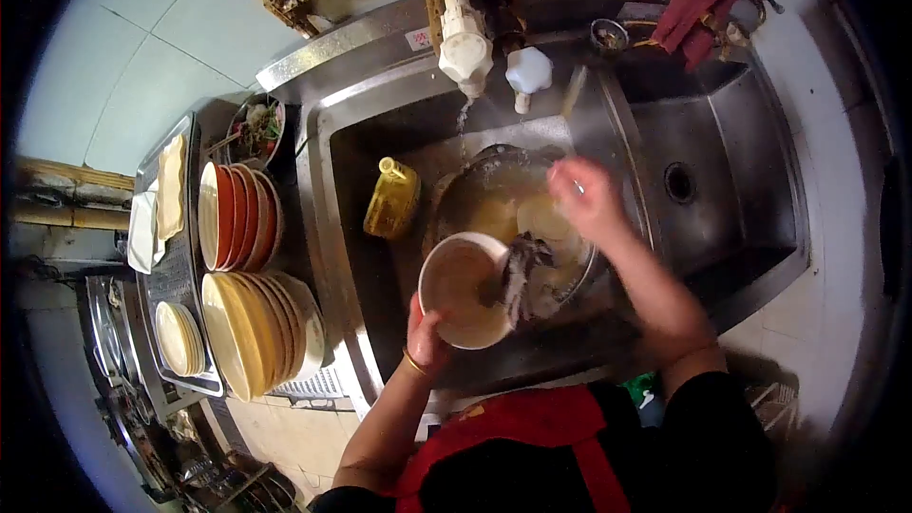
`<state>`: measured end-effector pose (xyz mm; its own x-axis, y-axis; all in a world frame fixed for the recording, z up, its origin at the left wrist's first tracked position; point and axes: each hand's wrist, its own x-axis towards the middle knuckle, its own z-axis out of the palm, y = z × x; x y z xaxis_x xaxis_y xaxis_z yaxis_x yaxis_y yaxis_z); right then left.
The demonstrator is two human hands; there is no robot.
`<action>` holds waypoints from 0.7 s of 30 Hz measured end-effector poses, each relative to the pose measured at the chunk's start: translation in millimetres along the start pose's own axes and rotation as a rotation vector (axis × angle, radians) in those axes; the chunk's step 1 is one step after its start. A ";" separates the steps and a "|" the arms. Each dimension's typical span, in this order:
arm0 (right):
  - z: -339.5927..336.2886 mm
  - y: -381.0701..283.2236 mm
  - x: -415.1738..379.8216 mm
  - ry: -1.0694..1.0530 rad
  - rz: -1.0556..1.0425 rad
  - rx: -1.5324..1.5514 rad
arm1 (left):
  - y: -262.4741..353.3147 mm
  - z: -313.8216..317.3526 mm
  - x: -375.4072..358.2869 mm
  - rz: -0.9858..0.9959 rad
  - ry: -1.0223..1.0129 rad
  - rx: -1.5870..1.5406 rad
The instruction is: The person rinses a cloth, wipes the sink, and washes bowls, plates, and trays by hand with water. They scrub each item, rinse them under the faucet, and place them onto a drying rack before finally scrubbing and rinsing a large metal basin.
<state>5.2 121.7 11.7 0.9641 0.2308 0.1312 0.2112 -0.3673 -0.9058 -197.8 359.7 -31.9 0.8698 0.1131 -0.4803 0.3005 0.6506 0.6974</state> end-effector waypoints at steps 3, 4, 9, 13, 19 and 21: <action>-26.7 -44.8 47.8 0.296 -0.382 -0.094 | -23.0 -43.6 0.0 0.112 0.074 0.076; -32.9 -60.6 62.6 0.312 -0.535 -0.215 | -25.0 -51.1 -2.5 0.147 0.096 0.082; -38.9 -116.2 100.5 -0.084 -0.431 -1.102 | -4.2 -49.8 -21.6 -0.081 0.208 -0.066; -32.5 -115.4 114.7 -0.086 -0.574 -1.055 | -8.7 -48.8 -24.6 -0.071 0.204 -0.094; -31.7 -103.2 131.7 -0.118 -0.715 -0.994 | -12.0 -39.9 -24.4 -0.100 0.165 -0.165; -32.3 -101.9 133.5 -0.132 -0.734 -0.974 | -9.7 -34.6 -24.1 -0.098 0.126 -0.181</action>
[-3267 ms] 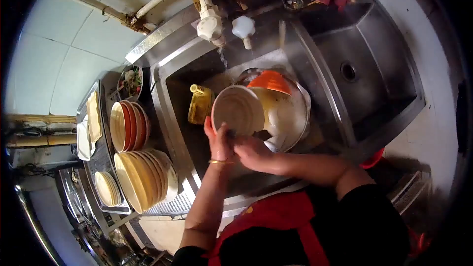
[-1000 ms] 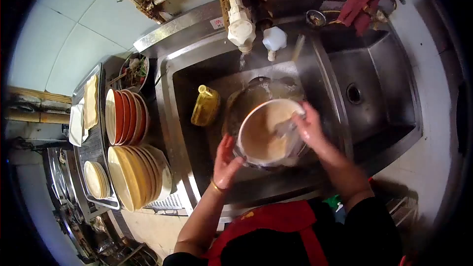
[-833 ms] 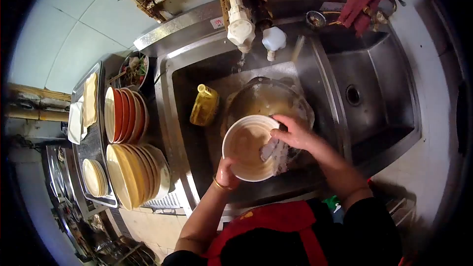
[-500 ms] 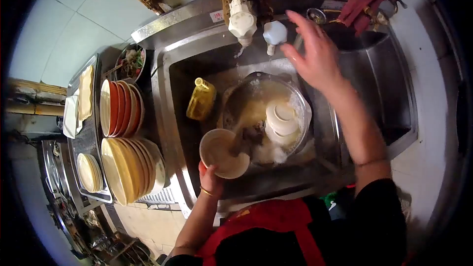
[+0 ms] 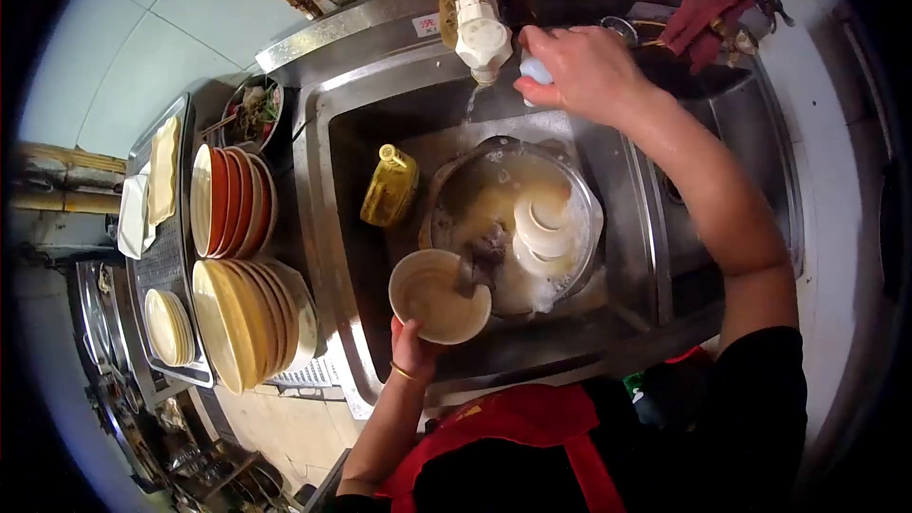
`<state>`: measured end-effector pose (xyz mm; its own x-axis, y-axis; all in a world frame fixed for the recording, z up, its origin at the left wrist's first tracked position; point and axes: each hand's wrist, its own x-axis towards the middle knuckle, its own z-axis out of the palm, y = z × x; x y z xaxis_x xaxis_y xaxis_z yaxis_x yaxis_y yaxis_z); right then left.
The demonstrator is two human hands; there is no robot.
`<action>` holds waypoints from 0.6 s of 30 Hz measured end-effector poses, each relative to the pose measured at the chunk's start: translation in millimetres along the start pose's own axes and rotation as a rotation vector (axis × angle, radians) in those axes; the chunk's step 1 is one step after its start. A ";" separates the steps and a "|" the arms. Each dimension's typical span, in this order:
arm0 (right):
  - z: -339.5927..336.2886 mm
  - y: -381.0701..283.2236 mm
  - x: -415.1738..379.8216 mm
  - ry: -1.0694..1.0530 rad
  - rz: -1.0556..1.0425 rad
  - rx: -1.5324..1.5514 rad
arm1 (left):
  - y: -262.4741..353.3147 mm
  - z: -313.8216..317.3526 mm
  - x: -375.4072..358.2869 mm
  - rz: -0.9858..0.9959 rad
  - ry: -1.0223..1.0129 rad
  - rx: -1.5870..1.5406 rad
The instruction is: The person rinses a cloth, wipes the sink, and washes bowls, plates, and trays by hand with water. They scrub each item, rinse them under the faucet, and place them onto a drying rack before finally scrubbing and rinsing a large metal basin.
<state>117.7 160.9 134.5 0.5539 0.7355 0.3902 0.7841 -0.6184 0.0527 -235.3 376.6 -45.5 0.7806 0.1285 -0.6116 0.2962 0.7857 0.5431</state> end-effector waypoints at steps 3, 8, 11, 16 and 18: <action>4.8 5.5 0.1 0.006 -0.048 0.020 | -2.1 -0.5 3.9 -0.011 -0.046 -0.030; -0.6 2.9 1.8 -0.074 -0.002 0.026 | -9.7 -0.2 10.6 0.018 -0.014 -0.037; -18.5 1.5 -0.2 -0.043 0.046 0.090 | -9.3 7.8 11.9 0.026 0.014 -0.023; -29.3 60.2 21.4 0.185 0.020 0.151 | -14.7 4.6 19.3 0.048 0.024 -0.034; -26.0 96.4 40.4 0.247 -0.098 0.007 | -13.5 7.0 20.6 0.064 0.035 -0.039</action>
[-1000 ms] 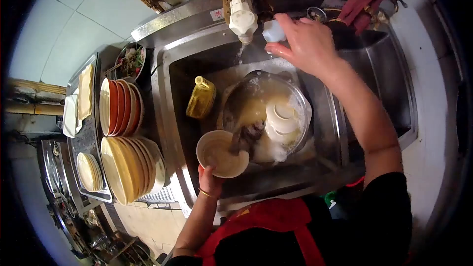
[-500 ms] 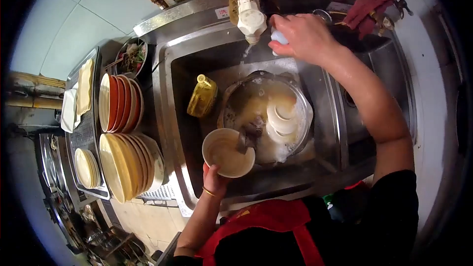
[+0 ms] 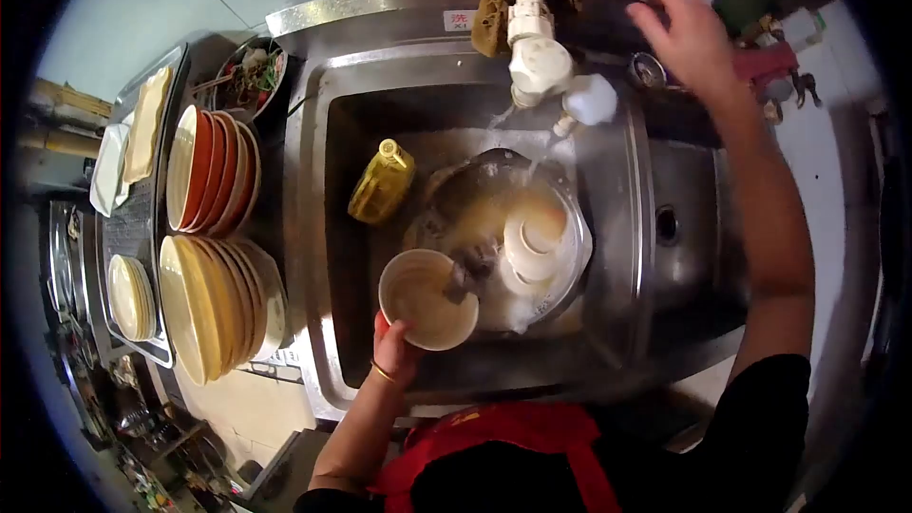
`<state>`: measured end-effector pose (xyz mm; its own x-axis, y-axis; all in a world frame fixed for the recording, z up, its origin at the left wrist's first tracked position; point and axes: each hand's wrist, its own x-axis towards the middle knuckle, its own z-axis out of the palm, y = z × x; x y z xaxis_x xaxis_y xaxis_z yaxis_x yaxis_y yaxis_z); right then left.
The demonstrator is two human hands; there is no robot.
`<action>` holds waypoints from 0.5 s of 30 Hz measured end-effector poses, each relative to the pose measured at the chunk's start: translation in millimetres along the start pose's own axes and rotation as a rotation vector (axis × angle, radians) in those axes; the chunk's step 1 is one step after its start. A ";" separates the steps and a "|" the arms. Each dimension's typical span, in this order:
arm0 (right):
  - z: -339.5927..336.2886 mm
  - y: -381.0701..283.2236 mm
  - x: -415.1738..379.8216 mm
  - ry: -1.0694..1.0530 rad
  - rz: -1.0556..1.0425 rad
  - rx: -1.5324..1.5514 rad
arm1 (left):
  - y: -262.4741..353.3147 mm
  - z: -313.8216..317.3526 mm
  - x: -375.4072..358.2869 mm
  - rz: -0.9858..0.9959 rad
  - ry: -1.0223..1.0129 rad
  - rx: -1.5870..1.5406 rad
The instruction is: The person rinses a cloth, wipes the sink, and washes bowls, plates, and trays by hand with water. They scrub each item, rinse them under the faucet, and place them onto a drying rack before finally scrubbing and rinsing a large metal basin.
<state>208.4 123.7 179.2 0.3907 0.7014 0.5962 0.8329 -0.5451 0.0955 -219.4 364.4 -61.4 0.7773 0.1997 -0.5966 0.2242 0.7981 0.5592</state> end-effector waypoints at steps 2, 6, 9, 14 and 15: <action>13.5 26.8 7.6 -0.028 0.128 0.074 | -3.8 -3.8 3.6 0.032 0.028 0.015; 44.5 36.9 35.7 -0.109 0.182 0.369 | -23.1 -24.4 11.8 0.062 0.058 0.023; 72.4 19.1 58.0 -0.213 0.204 0.340 | -30.5 -21.5 15.9 0.073 0.067 0.041; 83.6 23.4 61.1 -0.070 0.100 0.159 | -30.7 -18.5 13.9 0.072 0.019 0.038; 84.6 22.2 60.0 -0.057 0.099 0.182 | -31.7 -16.6 12.4 0.074 0.048 0.019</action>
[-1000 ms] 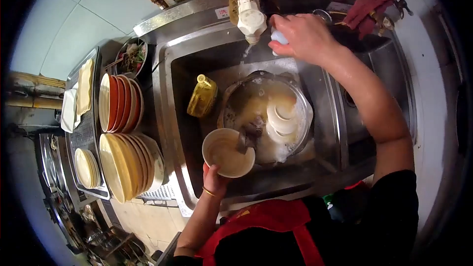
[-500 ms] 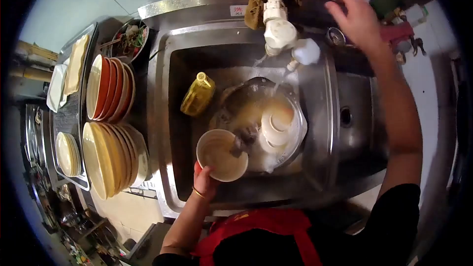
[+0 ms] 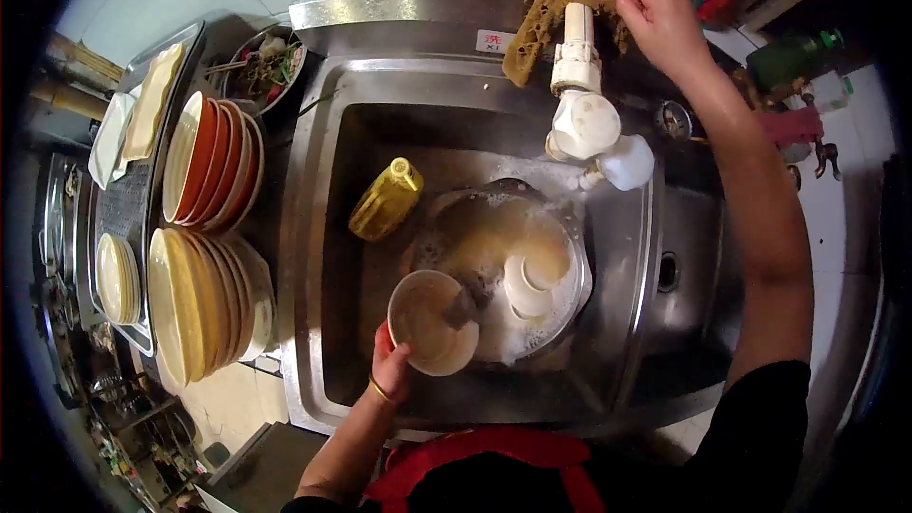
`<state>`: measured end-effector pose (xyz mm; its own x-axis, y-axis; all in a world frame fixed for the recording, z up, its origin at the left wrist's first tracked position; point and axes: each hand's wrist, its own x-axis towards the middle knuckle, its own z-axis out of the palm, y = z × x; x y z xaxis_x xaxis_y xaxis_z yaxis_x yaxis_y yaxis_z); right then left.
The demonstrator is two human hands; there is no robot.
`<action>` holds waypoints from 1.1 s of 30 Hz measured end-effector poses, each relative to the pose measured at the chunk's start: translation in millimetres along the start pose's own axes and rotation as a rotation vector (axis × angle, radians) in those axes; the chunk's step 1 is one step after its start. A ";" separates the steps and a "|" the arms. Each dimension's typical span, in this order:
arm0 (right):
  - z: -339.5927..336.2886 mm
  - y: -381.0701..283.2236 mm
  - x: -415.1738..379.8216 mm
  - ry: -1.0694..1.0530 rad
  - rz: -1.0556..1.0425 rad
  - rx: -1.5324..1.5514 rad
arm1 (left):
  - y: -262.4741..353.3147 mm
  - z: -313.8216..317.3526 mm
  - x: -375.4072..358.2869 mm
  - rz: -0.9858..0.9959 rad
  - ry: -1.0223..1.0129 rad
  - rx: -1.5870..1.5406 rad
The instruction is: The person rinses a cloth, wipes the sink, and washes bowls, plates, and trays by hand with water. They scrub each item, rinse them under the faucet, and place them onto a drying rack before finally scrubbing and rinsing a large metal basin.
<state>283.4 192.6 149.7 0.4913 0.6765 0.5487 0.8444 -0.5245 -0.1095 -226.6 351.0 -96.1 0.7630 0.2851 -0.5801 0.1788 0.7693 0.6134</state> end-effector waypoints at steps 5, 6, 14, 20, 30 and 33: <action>-1.4 -15.4 -5.1 0.000 0.127 0.202 | 5.0 9.2 -4.3 -0.042 0.074 0.040; 1.0 -12.8 -5.4 0.020 0.061 0.181 | 5.9 8.9 -4.6 -0.052 0.087 0.051; 16.4 12.5 -15.2 0.164 0.154 0.149 | -3.9 3.7 0.8 -0.018 0.052 0.076; 22.3 122.2 -13.4 0.254 0.359 -0.191 | 4.9 20.3 -3.5 -0.034 0.120 0.106; 41.8 175.5 13.1 -0.254 0.606 -0.683 | 2.8 16.6 6.5 -0.055 0.126 0.146; 50.2 180.7 25.5 -0.244 0.571 -0.711 | 2.4 16.7 7.5 -0.046 0.113 0.109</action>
<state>459.2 141.0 102.2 0.8896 0.2673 0.3704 0.1733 -0.9478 0.2677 -210.1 345.5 -90.0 0.6785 0.3182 -0.6621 0.2836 0.7180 0.6357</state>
